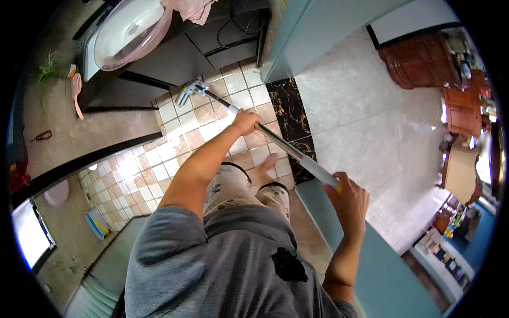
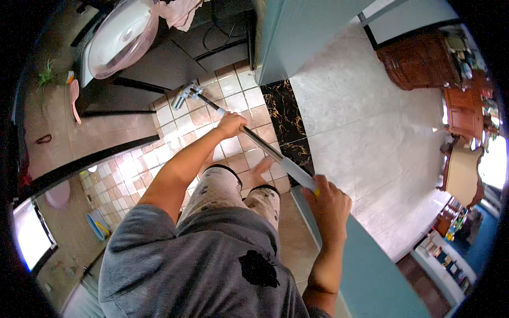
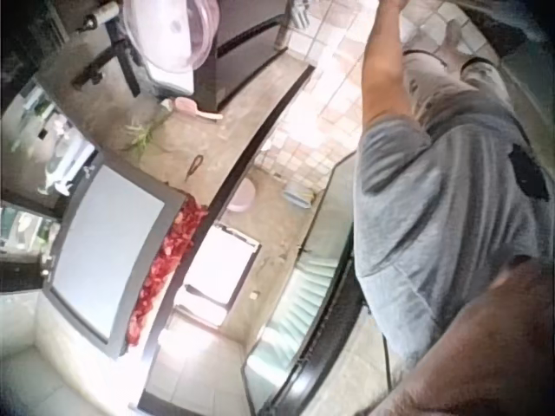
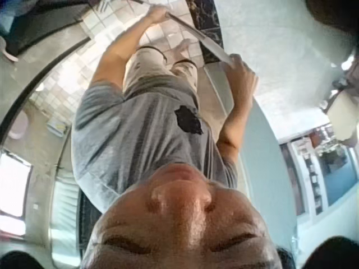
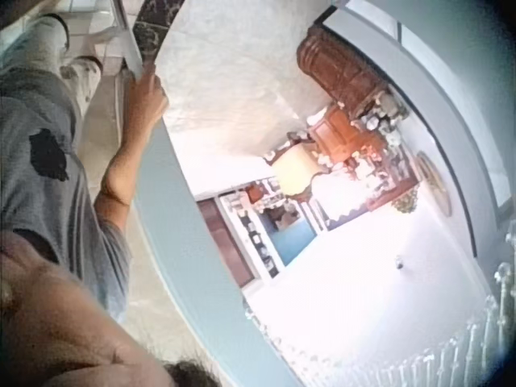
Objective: The person mops a tiled bathroom floor using a flat mop. They move the mop back and forth across the tiles, navigating around a toilet, a green bucket, and a pink basin. The person dips the mop into a blue bucket to wet it and continues cleaning the floor area.
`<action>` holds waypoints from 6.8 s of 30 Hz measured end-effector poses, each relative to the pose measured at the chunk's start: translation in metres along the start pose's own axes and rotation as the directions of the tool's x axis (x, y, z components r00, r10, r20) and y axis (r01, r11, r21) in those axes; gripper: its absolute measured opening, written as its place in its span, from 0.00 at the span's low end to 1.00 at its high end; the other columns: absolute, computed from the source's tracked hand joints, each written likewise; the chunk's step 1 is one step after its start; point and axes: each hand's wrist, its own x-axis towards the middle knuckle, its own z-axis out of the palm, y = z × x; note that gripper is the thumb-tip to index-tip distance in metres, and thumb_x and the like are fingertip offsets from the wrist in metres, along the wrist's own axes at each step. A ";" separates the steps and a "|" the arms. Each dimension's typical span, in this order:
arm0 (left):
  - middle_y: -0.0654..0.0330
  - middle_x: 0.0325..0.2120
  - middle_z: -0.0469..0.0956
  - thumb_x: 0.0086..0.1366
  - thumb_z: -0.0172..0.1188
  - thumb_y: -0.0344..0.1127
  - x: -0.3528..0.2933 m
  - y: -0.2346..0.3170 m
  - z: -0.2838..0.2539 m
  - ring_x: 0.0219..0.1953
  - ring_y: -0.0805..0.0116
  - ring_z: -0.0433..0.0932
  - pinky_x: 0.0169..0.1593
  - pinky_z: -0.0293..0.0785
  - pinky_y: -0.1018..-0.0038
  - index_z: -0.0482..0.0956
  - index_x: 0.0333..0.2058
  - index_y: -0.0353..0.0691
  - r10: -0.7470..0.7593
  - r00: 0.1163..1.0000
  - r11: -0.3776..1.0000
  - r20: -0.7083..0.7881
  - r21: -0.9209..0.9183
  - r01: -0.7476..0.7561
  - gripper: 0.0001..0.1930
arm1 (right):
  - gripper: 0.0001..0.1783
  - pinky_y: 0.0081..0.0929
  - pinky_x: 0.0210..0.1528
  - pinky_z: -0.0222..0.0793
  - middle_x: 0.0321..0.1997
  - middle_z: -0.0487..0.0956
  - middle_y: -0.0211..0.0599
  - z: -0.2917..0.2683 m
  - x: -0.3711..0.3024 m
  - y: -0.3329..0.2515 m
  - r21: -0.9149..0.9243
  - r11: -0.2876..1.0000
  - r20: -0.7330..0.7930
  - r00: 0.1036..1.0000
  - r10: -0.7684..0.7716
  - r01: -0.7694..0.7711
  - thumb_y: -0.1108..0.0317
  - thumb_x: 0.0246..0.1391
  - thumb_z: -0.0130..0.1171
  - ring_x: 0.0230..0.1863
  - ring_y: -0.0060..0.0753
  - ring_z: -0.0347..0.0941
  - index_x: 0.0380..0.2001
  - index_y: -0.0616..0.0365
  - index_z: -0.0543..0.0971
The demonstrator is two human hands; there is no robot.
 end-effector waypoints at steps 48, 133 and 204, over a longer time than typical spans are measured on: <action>0.60 0.41 0.81 0.59 0.57 0.42 -0.049 -0.084 -0.007 0.50 0.59 0.75 0.57 0.66 0.64 0.83 0.39 0.54 -0.695 0.715 0.709 -0.083 -0.246 0.661 0.11 | 0.15 0.35 0.19 0.68 0.17 0.77 0.33 -0.002 0.213 -0.088 -0.242 0.660 -0.006 0.679 -0.734 0.711 0.52 0.54 0.61 0.18 0.40 0.75 0.28 0.49 0.72; 0.60 0.30 0.83 0.53 0.62 0.45 0.233 0.322 0.096 0.38 0.58 0.82 0.41 0.75 0.60 0.83 0.30 0.49 -0.573 0.783 0.781 -0.241 -0.450 0.433 0.10 | 0.21 0.39 0.42 0.76 0.40 0.81 0.53 -0.177 0.322 0.311 -0.118 0.337 0.452 0.353 -0.819 0.934 0.66 0.47 0.66 0.38 0.51 0.80 0.45 0.62 0.79; 0.63 0.46 0.76 0.58 0.60 0.37 -0.033 0.305 0.236 0.54 0.62 0.72 0.50 0.71 0.60 0.80 0.45 0.50 -0.994 0.098 0.076 0.043 -0.361 0.929 0.14 | 0.29 0.35 0.48 0.71 0.51 0.79 0.48 0.157 0.158 0.189 0.421 0.466 0.674 0.076 -0.735 0.779 0.63 0.51 0.63 0.49 0.48 0.78 0.59 0.47 0.72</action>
